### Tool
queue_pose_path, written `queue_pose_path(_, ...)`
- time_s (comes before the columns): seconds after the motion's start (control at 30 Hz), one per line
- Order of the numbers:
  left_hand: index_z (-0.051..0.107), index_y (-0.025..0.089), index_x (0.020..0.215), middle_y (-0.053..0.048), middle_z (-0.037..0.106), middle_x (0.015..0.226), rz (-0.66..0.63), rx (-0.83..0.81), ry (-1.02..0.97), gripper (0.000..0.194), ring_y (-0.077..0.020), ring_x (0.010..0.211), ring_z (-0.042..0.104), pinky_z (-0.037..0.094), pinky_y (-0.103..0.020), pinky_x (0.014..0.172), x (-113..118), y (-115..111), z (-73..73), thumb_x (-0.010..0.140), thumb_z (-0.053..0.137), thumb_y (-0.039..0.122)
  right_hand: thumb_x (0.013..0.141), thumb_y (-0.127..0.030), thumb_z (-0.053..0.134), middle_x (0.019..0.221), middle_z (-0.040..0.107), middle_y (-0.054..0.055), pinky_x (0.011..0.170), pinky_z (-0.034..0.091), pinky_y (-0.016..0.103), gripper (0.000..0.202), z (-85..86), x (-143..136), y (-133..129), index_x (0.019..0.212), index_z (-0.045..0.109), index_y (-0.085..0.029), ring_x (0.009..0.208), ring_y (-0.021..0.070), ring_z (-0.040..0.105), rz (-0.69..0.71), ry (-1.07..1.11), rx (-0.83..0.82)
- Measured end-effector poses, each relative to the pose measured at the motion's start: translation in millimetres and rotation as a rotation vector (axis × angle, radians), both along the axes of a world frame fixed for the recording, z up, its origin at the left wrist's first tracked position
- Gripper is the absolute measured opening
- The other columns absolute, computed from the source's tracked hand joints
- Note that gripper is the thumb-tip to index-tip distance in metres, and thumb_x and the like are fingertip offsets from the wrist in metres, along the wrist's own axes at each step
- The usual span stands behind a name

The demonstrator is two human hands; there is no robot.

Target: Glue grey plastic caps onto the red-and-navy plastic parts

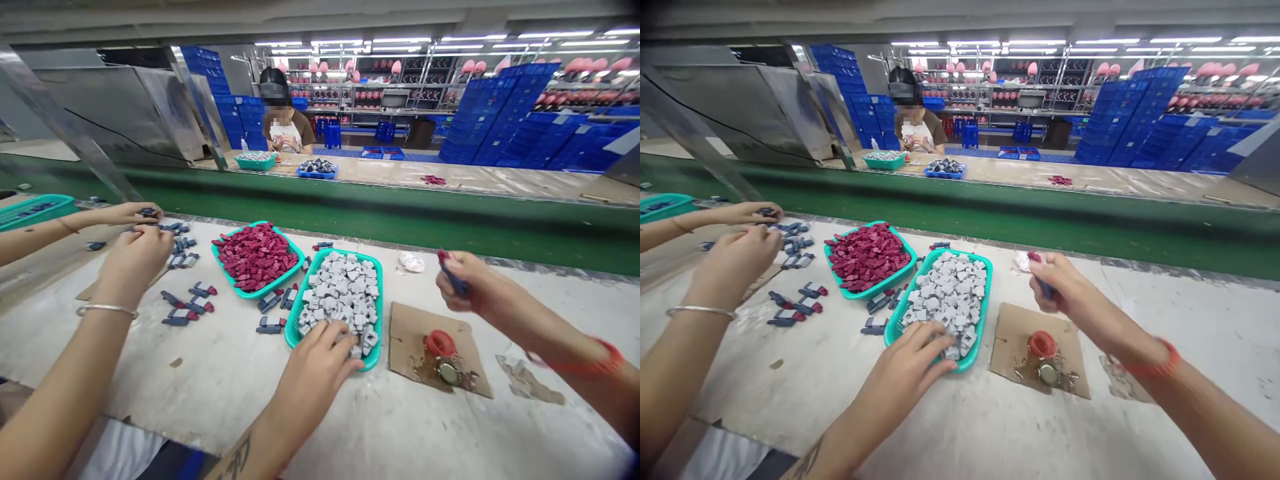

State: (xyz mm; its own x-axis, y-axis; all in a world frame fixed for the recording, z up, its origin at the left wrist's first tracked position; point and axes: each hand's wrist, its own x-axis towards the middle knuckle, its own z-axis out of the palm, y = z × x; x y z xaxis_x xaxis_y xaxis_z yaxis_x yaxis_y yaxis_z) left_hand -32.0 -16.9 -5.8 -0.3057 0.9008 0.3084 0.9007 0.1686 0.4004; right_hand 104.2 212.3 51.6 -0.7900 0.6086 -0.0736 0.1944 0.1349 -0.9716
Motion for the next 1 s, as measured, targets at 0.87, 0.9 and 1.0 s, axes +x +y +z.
queue_pose_path(0.87, 0.066, 0.019, 0.076, 0.003, 0.074, 0.081, 0.481, 0.357, -2.287, 0.031, -0.0128, 0.073, 0.072, 0.056, -0.012, 0.062, 99.0, -8.6, -27.7, 0.052, 0.086, 0.015, 0.065, -0.042, 0.076, 0.061, 0.051, -0.003, 0.049, 0.036, 0.020, 0.036, -105.1, 72.1, -142.1, 0.090, 0.057, -0.025, 0.050, 0.0083, 0.044, -0.446, 0.206, -0.818)
queue_pose_path(0.9, 0.064, 0.019, 0.076, 0.003, 0.073, 0.082, 0.437, 0.353, -2.254, 0.030, -0.0130, 0.071, 0.072, 0.056, -0.013, 0.058, 100.5, -7.0, -30.3, 0.054, 0.085, 0.017, 0.064, -0.042, 0.076, 0.061, 0.052, -0.003, 0.050, 0.036, 0.020, 0.036, -106.6, 72.7, -142.6, 0.089, 0.056, -0.026, 0.049, 0.0074, 0.044, -0.444, 0.215, -0.816)
queue_pose_path(1.0, 0.060, 0.020, 0.070, 0.004, 0.071, 0.082, 0.279, 0.374, -2.137, 0.027, -0.0128, 0.068, 0.070, 0.055, -0.017, 0.053, 104.8, -4.2, -41.3, 0.057, 0.084, 0.018, 0.063, -0.044, 0.077, 0.062, 0.055, -0.003, 0.053, 0.037, 0.021, 0.040, -108.7, 75.6, -144.0, 0.091, 0.054, -0.028, 0.052, 0.0094, 0.047, -0.412, 0.234, -0.816)
